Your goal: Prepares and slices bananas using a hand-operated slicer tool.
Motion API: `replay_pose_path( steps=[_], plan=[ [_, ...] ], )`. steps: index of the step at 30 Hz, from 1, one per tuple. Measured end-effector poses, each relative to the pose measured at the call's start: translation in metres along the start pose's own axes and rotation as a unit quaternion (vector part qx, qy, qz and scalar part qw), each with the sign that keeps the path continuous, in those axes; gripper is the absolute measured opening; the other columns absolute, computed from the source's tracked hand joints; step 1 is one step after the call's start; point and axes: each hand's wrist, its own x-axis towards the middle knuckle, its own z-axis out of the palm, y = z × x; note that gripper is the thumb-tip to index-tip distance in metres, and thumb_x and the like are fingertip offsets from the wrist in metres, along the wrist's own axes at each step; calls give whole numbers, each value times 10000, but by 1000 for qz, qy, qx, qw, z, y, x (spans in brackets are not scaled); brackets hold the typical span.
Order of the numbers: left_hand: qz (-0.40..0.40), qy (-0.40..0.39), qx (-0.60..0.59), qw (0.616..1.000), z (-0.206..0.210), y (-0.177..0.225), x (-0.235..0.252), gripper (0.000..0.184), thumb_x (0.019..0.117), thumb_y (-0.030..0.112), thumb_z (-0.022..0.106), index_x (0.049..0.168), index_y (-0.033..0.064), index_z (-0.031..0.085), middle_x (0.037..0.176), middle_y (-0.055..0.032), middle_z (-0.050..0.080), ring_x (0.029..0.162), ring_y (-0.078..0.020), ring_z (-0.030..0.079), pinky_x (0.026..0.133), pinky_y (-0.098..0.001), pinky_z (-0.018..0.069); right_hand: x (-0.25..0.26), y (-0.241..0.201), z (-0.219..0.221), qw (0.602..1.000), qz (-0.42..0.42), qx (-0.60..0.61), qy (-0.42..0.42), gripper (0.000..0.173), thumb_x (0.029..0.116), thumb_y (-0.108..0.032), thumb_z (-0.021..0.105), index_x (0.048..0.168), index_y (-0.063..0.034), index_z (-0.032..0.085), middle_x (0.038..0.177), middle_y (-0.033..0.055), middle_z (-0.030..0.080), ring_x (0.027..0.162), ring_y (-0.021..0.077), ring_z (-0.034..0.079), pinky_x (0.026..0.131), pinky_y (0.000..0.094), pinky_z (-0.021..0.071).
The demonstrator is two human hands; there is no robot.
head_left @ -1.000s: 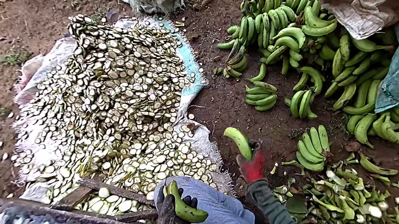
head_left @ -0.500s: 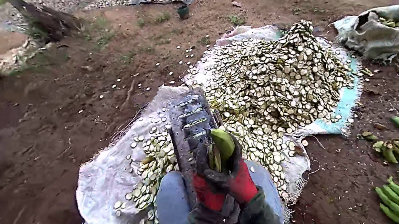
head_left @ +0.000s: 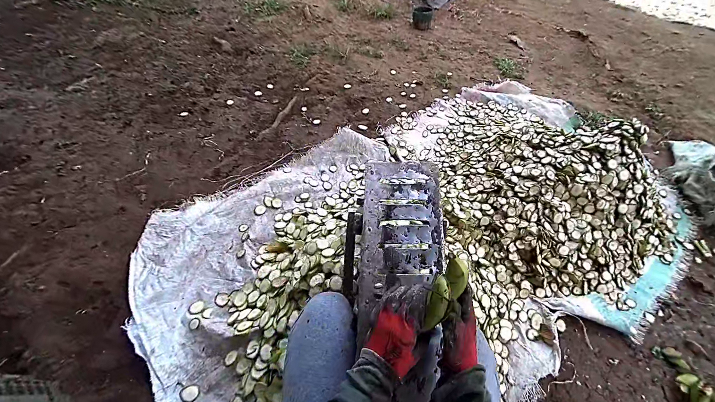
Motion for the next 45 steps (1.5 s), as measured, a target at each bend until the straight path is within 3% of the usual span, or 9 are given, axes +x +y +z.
replay_pose_path(
  steps=[4, 6, 9, 16, 23, 27, 32, 40, 45],
  plan=[
    [-44, -82, 73, 993, -6, 12, 5, 480, 1021, 95, 508, 1448, -120, 463, 1502, -353, 435, 1443, -490, 375, 1192, -556, 280, -6, -2, 8, 999, 17, 28, -31, 891, 925, -265, 625, 1616, -14, 122, 1543, 199, 422, 1325, 145, 522, 1075, 291, 470],
    [-16, -139, 79, 987, -11, 13, 5, 563, 979, 133, 597, 1468, -100, 444, 1508, -344, 428, 1448, -484, 361, 1187, -571, 265, -1, -4, 20, 999, 31, 18, 38, 1105, 758, -50, 836, 1612, -33, 136, 1492, 231, 472, 1271, 206, 571, 1046, 339, 505],
    [-4, -202, 57, 978, -13, -3, -2, 823, 843, 294, 784, 1510, -29, 425, 1546, -342, 368, 1460, -495, 316, 1152, -639, 267, -6, 8, 22, 997, 12, 41, 69, 1047, 727, 55, 802, 1584, -34, 207, 1319, 202, 581, 1047, 180, 657, 861, 330, 585],
    [164, 352, -80, 918, 20, -106, -58, 415, 968, 440, 598, 1233, 136, 694, 1315, -108, 676, 1344, -259, 546, 1213, -508, 299, -29, 30, -9, 988, -99, -2, 118, 1033, 646, -22, 744, 1535, 66, 226, 1265, 145, 610, 1044, 101, 669, 876, 251, 585],
    [75, 436, -51, 895, 0, -145, -62, 305, 998, 288, 535, 1202, 128, 697, 1247, -74, 709, 1291, -221, 588, 1215, -478, 292, 179, -14, 97, 954, -247, -135, 102, 943, 708, 20, 770, 1534, 50, 316, 1384, 264, 572, 1217, 300, 620, 1035, 422, 518],
    [28, 462, -63, 884, 5, -159, -55, 326, 1015, 271, 502, 1227, 101, 681, 1270, -105, 692, 1308, -244, 571, 1221, -481, 280, 105, 11, 50, 962, -250, -77, 74, 1004, 691, -64, 789, 1539, 45, 263, 1357, 205, 575, 1136, 209, 650, 930, 365, 584],
    [32, 449, -58, 891, 21, -165, -38, 308, 1018, 296, 479, 1206, 157, 679, 1255, -45, 697, 1312, -206, 561, 1228, -466, 266, -28, 55, -19, 968, -207, -57, 127, 982, 717, -138, 797, 1506, 64, 248, 1271, 64, 621, 1084, 71, 669, 922, 250, 590],
    [194, 300, -12, 934, 34, -123, -75, 301, 956, 381, 596, 1025, 144, 768, 1078, -85, 763, 1124, -255, 680, 1031, -406, 482, 242, -18, 123, 873, -417, -226, 112, 785, 771, -19, 725, 1471, 105, 392, 1421, 302, 532, 1311, 358, 559, 1109, 413, 462],
    [145, 56, -26, 987, 15, -105, -95, 359, 774, 310, 775, 969, 8, 788, 1011, -228, 755, 983, -442, 723, 809, -579, 580, 143, 15, 77, 903, -388, -182, 31, 845, 759, -95, 761, 1491, 54, 367, 1390, 209, 578, 1205, 232, 629, 1007, 403, 547]
  ],
)
